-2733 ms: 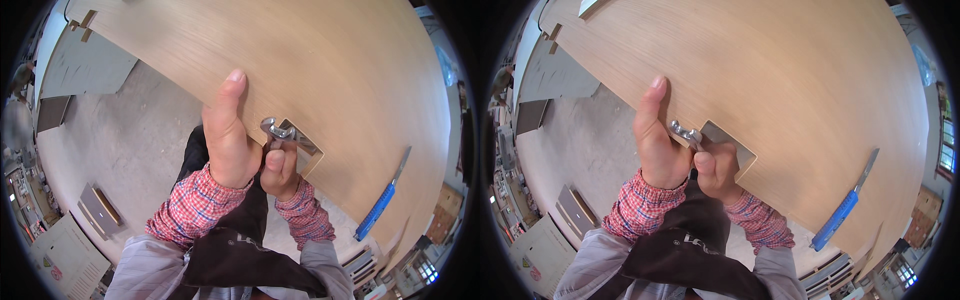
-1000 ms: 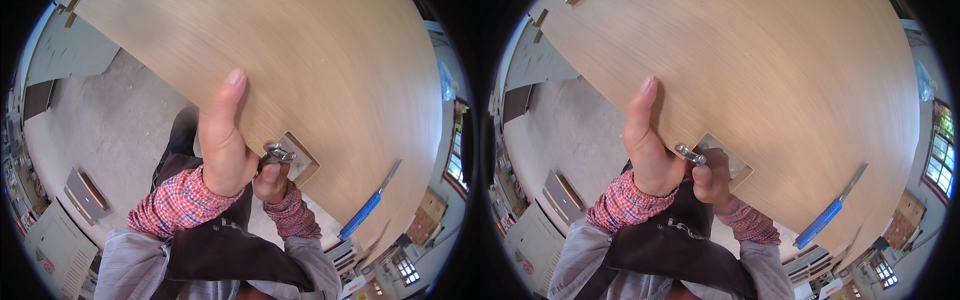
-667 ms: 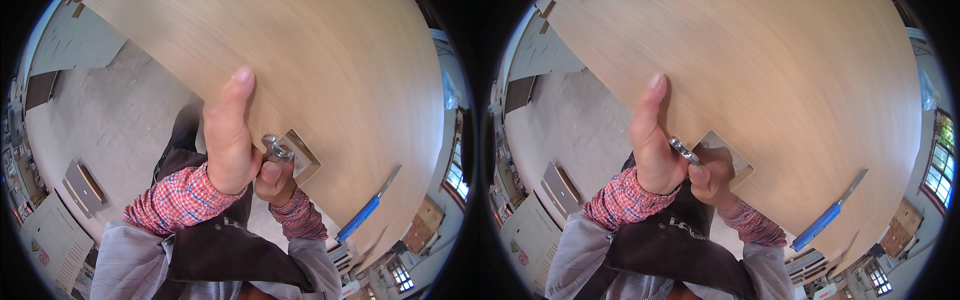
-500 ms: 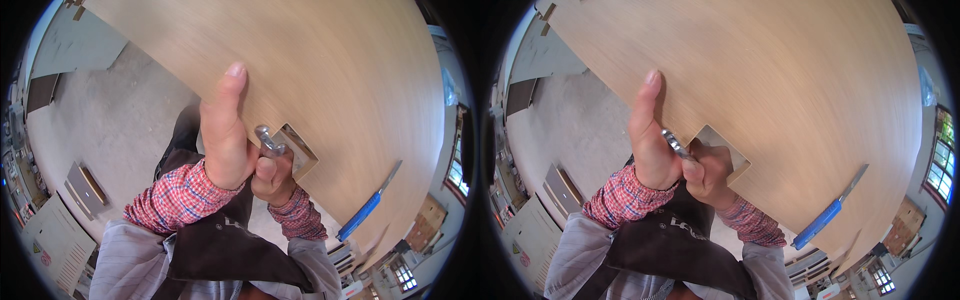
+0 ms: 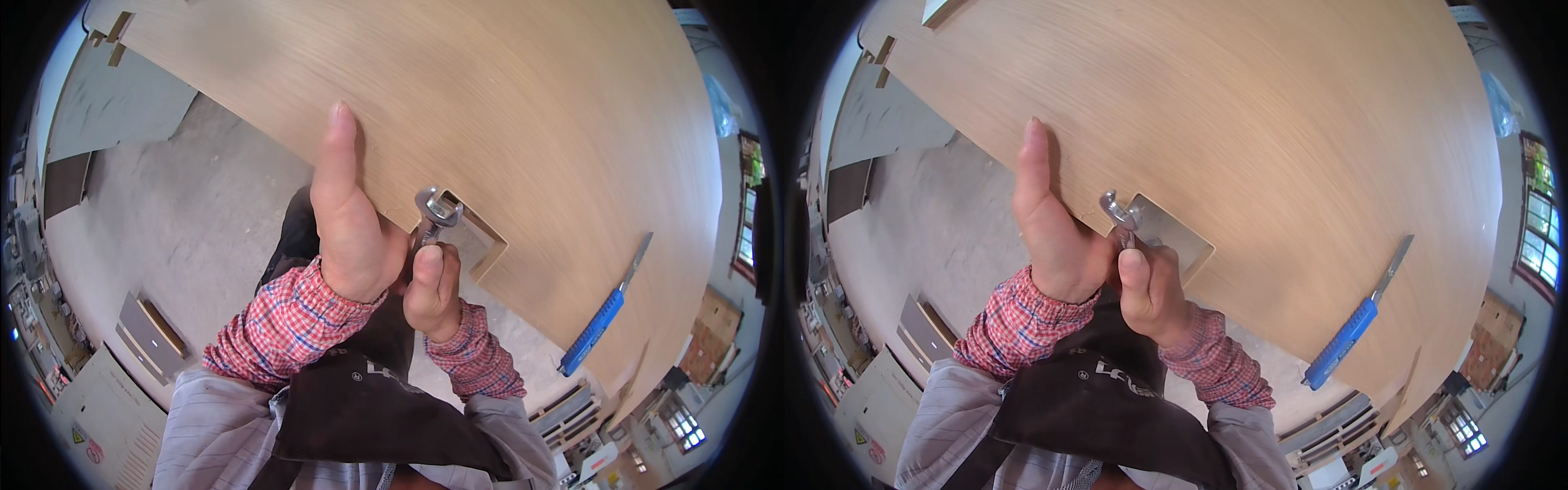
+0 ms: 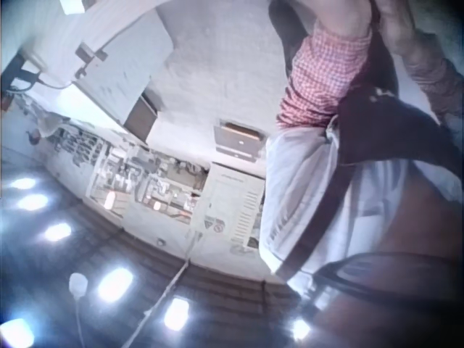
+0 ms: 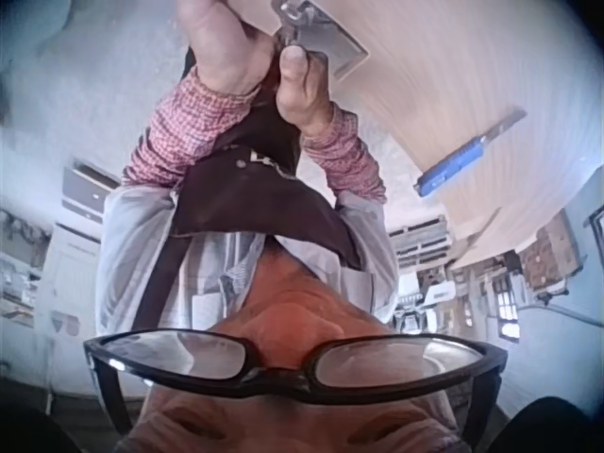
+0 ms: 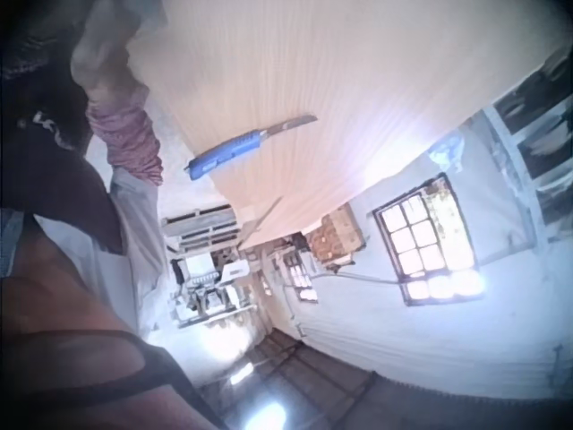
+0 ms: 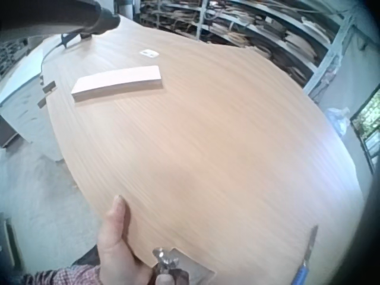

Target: The person uses a utility knife and a wrench to trim and smooth the edges of a rectangular cutout in a wooden board. They repeatedly scrape the edges and corners, then test the fit of a metal bracket into the cutout.

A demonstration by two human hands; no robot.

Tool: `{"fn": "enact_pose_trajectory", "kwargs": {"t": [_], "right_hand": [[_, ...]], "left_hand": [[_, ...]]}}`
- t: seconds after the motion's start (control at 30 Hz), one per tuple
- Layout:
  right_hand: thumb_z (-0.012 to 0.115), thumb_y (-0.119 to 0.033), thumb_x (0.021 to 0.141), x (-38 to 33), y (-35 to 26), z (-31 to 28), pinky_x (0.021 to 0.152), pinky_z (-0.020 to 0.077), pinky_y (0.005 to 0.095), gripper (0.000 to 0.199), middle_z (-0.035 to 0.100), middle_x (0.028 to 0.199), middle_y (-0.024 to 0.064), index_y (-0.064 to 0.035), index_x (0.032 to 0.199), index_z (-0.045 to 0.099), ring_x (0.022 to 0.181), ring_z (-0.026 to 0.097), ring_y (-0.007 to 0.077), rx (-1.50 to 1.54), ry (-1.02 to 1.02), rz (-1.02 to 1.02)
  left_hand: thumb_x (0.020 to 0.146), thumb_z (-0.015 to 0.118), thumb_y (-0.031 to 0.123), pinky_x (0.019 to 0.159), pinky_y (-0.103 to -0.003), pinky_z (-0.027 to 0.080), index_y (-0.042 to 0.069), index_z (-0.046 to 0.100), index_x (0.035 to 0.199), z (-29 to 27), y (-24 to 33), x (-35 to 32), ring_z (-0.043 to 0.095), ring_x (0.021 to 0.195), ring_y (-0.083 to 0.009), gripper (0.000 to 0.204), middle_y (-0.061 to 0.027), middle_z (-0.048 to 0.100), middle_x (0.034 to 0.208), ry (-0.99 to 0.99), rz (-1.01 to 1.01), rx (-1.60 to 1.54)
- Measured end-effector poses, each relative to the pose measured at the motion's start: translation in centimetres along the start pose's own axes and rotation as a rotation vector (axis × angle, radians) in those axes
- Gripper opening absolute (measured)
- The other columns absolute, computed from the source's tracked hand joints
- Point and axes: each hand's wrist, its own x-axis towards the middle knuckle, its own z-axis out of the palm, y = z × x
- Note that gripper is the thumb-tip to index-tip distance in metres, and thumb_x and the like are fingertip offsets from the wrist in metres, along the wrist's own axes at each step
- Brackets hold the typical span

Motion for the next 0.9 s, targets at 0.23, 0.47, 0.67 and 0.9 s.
{"fn": "enact_pose_trajectory", "kwargs": {"t": [0.23,0.47,0.67,0.9], "right_hand": [[0.046,-0.030,0.109,0.0,-2.6,-0.4,0.056,0.0435,0.0462,0.039,0.055,0.063,0.0217,0.0026,0.093,0.061,0.058,0.057,0.0426,-0.243,-0.038,0.099],[0.048,-0.034,0.108,-1.2,-1.7,1.2,0.053,0.0458,0.0411,0.042,0.059,0.062,0.0178,0.0035,0.093,0.062,0.056,0.061,0.0358,-0.169,0.042,0.072],[0.038,-0.049,0.109,-2.4,1.2,3.5,0.050,0.0365,0.0314,0.062,0.049,0.059,0.0055,0.0025,0.080,0.056,0.054,0.049,0.0134,0.305,0.219,0.093],[0.036,-0.042,0.110,-1.3,2.0,3.9,0.056,0.0324,0.0400,0.056,0.045,0.063,0.0082,0.0023,0.079,0.049,0.060,0.044,0.0189,0.085,0.280,-0.023]], "left_hand": [[0.107,0.053,0.041,0.102,-0.039,0.051,0.004,0.052,0.139,0.4,-0.1,-0.1,0.061,0.120,-0.0213,0.049,-0.0071,0.063,0.133,0.009,0.028,0.023],[0.106,0.055,0.042,0.101,-0.039,0.051,0.004,0.054,0.137,0.5,0.5,0.0,0.062,0.117,-0.0217,0.049,-0.0064,0.063,0.131,0.110,0.032,0.090],[0.102,0.060,0.041,0.104,-0.039,0.048,0.004,0.055,0.134,-0.2,0.8,0.2,0.060,0.120,-0.0208,0.049,-0.0067,0.062,0.131,0.024,-0.141,-0.005],[0.100,0.065,0.032,0.098,-0.038,0.051,0.005,0.061,0.127,0.1,0.9,0.2,0.063,0.113,-0.0204,0.039,-0.0056,0.067,0.123,0.061,-0.105,0.006]]}}
